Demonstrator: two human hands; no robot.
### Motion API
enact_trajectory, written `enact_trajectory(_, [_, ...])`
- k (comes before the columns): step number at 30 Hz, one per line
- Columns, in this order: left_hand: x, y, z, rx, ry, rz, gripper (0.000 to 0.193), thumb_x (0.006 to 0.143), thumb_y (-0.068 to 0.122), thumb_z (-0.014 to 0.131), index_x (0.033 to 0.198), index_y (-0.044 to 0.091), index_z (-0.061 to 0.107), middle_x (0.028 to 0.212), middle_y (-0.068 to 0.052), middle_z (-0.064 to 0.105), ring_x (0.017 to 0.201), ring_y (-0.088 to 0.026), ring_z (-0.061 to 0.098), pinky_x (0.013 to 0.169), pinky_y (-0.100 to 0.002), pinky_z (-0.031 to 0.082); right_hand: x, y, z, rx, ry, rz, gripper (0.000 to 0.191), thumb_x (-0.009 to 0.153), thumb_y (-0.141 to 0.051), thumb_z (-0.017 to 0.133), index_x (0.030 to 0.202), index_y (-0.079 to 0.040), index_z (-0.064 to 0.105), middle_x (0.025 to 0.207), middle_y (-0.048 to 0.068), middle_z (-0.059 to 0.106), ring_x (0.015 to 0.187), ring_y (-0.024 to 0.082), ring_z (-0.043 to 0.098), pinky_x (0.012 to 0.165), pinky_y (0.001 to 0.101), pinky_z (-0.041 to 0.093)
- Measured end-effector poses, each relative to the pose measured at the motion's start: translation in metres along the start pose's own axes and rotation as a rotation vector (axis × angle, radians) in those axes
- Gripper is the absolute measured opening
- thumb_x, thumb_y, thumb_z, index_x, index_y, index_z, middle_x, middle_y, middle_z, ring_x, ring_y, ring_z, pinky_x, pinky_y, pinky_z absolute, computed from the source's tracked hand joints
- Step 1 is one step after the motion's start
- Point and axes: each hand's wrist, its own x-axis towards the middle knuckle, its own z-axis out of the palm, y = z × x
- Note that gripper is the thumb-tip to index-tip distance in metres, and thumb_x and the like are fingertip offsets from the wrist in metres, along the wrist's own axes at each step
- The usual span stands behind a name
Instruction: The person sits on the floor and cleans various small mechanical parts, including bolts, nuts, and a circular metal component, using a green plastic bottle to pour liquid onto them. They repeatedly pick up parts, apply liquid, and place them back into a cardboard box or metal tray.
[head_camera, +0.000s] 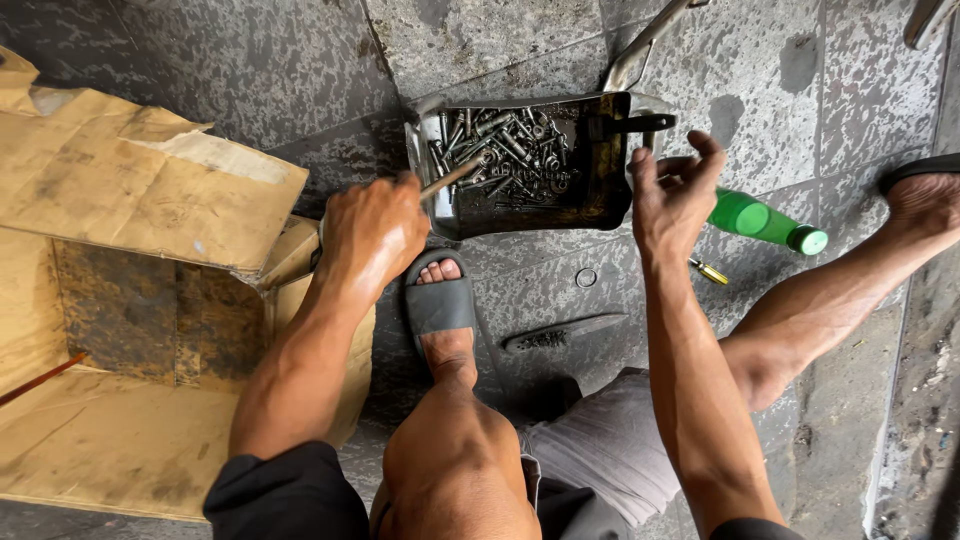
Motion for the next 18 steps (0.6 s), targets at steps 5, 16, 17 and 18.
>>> enact_trajectory(5, [-0.018,-0.005,-0.008,0.023,0.013,-0.109,0.018,0.091,0.017,0.064,0.093,0.0,0.069,0.081,-0.027,0.072,0.079,-0.046,0.072,0.075,-0.056,0.057,0.023,-0.006,0.0,-0.17,0.064,-0.048,0.06,0.099,-0.019,0.087,0.136,0.003,0.045,0.088,0.016,0.073,0.077,0.026,0.07,0.069,0.0377,0.057])
enact_trajectory(16, [-0.023,0.0,-0.003,-0.048,0.199,0.004,0.014,0.088,0.014,0.067,0.089,0.0,0.067,0.079,-0.021,0.073,0.071,-0.037,0.075,0.061,-0.048,0.059,0.025,-0.053,0.019,-0.443,-0.345,-0.297,0.022,0.101,-0.021,0.072,0.114,-0.004,0.076,0.088,0.02,0.077,0.069,0.034,0.072,0.064,0.0448,0.058])
enact_trajectory(17, [-0.024,0.0,-0.004,-0.065,0.244,0.022,0.013,0.088,0.013,0.068,0.088,0.0,0.066,0.08,-0.02,0.073,0.07,-0.036,0.074,0.06,-0.047,0.059,0.019,-0.058,0.015,-0.421,-0.378,-0.245,0.021,0.103,-0.021,0.07,0.115,-0.004,0.075,0.089,0.018,0.077,0.067,0.032,0.072,0.061,0.0437,0.058])
enact_trajectory(18, [-0.025,0.0,-0.004,-0.086,0.267,0.02,0.014,0.09,0.014,0.068,0.088,0.0,0.065,0.079,-0.019,0.073,0.068,-0.036,0.074,0.059,-0.047,0.059,0.011,-0.064,0.013,-0.4,-0.415,-0.191,0.02,0.106,-0.021,0.067,0.117,-0.005,0.074,0.09,0.016,0.077,0.064,0.029,0.072,0.059,0.0427,0.057])
